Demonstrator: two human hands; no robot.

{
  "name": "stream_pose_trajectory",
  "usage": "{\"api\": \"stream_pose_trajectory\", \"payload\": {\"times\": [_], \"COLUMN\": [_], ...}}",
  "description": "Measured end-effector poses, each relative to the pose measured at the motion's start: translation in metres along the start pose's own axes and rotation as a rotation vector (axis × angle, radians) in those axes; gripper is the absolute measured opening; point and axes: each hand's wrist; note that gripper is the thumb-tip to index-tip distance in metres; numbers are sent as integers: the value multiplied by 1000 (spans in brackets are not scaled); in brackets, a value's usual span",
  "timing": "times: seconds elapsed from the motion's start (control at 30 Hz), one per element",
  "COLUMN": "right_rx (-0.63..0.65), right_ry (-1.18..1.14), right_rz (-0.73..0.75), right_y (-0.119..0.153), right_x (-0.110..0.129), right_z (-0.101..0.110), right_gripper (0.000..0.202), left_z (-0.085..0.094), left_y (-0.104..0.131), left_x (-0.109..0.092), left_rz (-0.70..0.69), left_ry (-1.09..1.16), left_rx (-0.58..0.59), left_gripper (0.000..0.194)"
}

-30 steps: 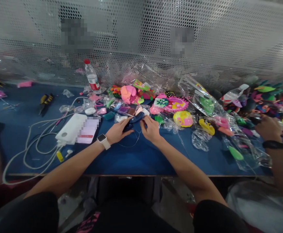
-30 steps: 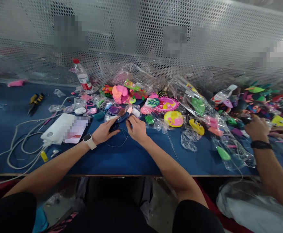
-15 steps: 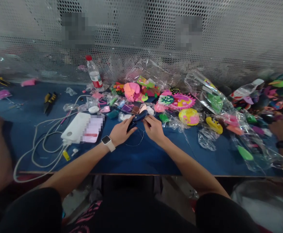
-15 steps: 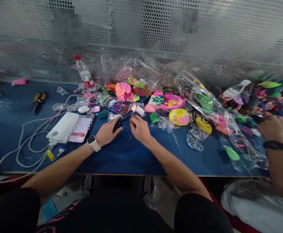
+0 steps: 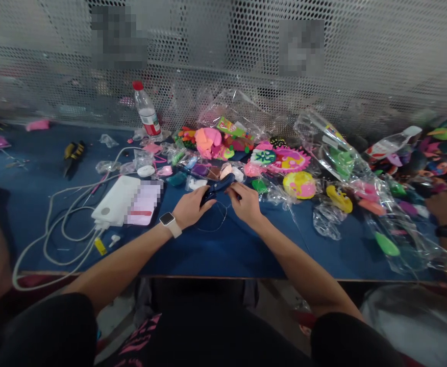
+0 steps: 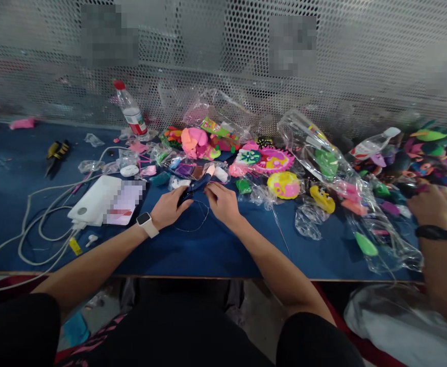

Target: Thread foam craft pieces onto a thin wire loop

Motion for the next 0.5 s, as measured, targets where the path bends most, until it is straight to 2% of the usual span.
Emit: {"api": "stream_pose_trajectory", "payload": {"times": [0.1,0.23,0.33,0.37,0.43,0.5], "right_rx": [-46,-94,-104,-95,-67,-47], "right_ry": [59,156,184,192,217,238], "right_rz": [-10,73,111,128,180,236], "right_y": [-1,-3,-6,-7,-8,-9], "right_x": [-6,-10,-8,-8,-8,-11], "right_z": [-1,-1,3,5,9,11], "right_gripper": [22,17,48,51,41,23], "left_z": [-1,3,11,13,18,21], "left_y": [-1,1,5,6,8,10], "left_x": [-3,-5,-10,-12,-19,-25], "left_rz": [-19,-49,-73,-70,-48,-32], "left_ry": [22,65,168,230,395,564], "left_rx": [11,41,34,36,55,70], "left_gripper": [47,45,47,48,53,60]}}
Point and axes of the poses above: each hand's wrist, its own y-axis away from the middle knuckle, its own z-axis out of the back of the hand, x = y × z, and after that the axes turned 5 degrees about -z, right-handed
